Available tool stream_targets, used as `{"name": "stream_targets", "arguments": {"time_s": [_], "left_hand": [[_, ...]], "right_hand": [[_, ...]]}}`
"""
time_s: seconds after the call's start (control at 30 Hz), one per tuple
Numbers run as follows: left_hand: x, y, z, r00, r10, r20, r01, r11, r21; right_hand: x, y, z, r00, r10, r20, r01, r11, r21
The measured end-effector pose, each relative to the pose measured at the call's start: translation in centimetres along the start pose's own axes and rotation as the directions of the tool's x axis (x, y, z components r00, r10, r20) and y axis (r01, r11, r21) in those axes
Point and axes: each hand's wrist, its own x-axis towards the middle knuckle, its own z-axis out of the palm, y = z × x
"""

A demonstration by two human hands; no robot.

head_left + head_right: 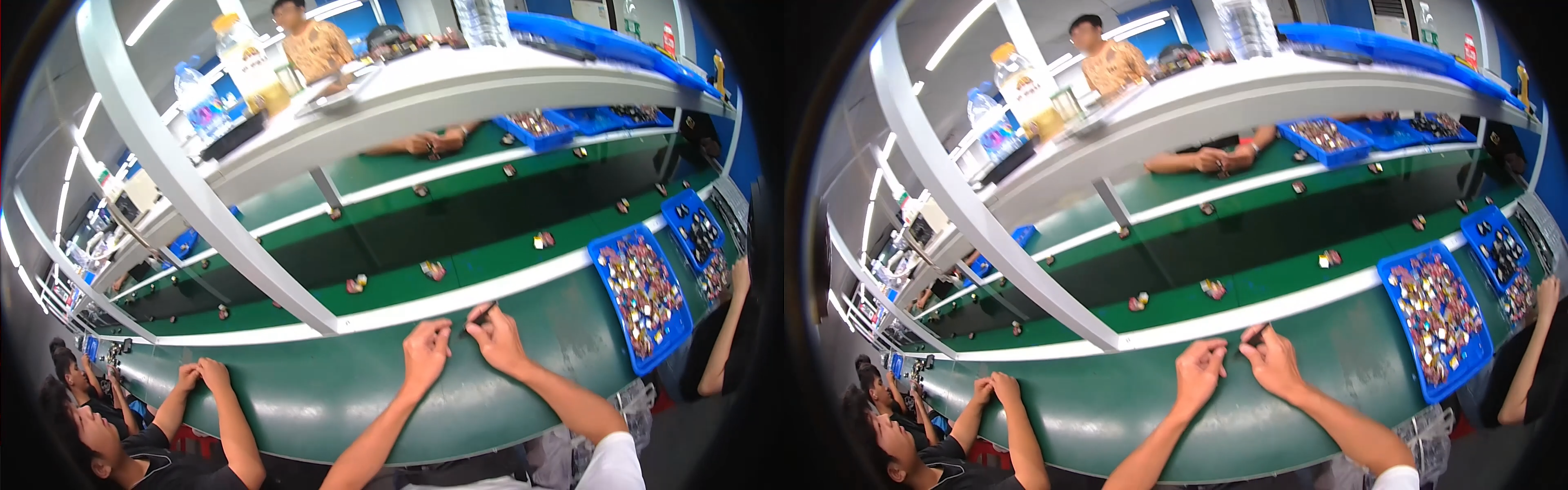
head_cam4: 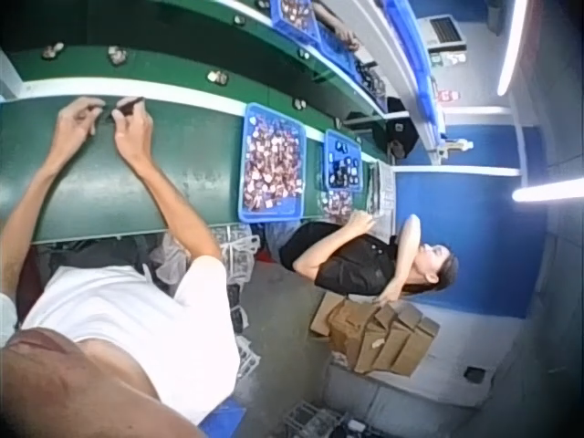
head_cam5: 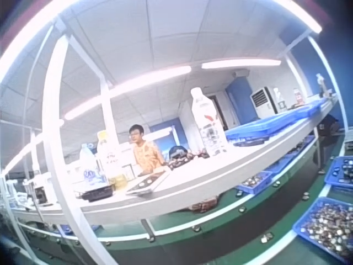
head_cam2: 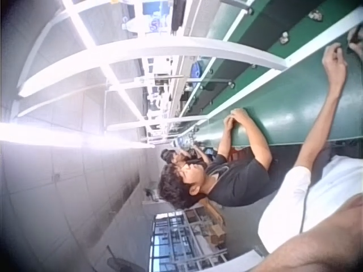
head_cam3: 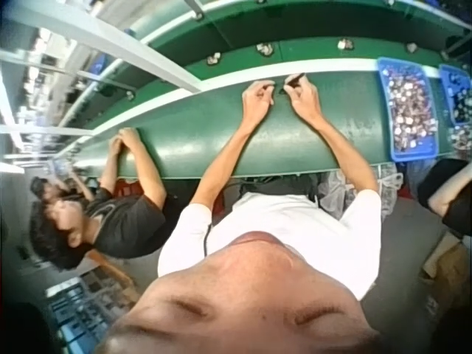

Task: Manually assemble small electronic or decorative components using tweezers.

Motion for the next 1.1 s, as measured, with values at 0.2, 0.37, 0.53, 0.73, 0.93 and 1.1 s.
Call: {"name": "stream_targets", "arguments": {"time_s": [0.2, 0.37, 0.53, 0.73, 0.93, 1.1], "left_hand": [[1.4, 0.1, -1.1, 0.988, -0.101, 0.117, 0.106, 0.993, -0.041], [0.6, 1.9, -3.1, 0.934, -0.18, 0.307, 0.173, 0.984, 0.053], [-7.4, 8.0, -5.7, 0.927, -0.038, 0.374, -0.07, 0.96, 0.272], [-18.6, 10.8, -9.4, 0.781, -0.04, 0.623, -0.039, 0.993, 0.113], [-25.4, 4.4, -8.1, 0.973, -0.04, 0.228, -0.098, 0.821, 0.562], [-25.2, 2.3, -8.3, 0.933, -0.212, 0.291, 0.043, 0.868, 0.494]], "right_hand": [[1.4, -1.2, -0.3, 0.997, -0.076, -0.021, 0.071, 0.983, -0.169], [2.1, -0.2, -0.3, 0.934, -0.353, -0.052, 0.332, 0.913, -0.238], [1.5, -0.1, -0.8, 0.934, -0.358, 0.013, 0.343, 0.884, -0.317], [1.3, 0.1, -1.0, 0.932, -0.362, 0.021, 0.348, 0.874, -0.34], [1.2, 0.1, -0.7, 0.926, -0.374, 0.045, 0.36, 0.843, -0.399], [1.3, 0.4, -0.7, 0.921, -0.389, 0.025, 0.363, 0.834, -0.414]]}}
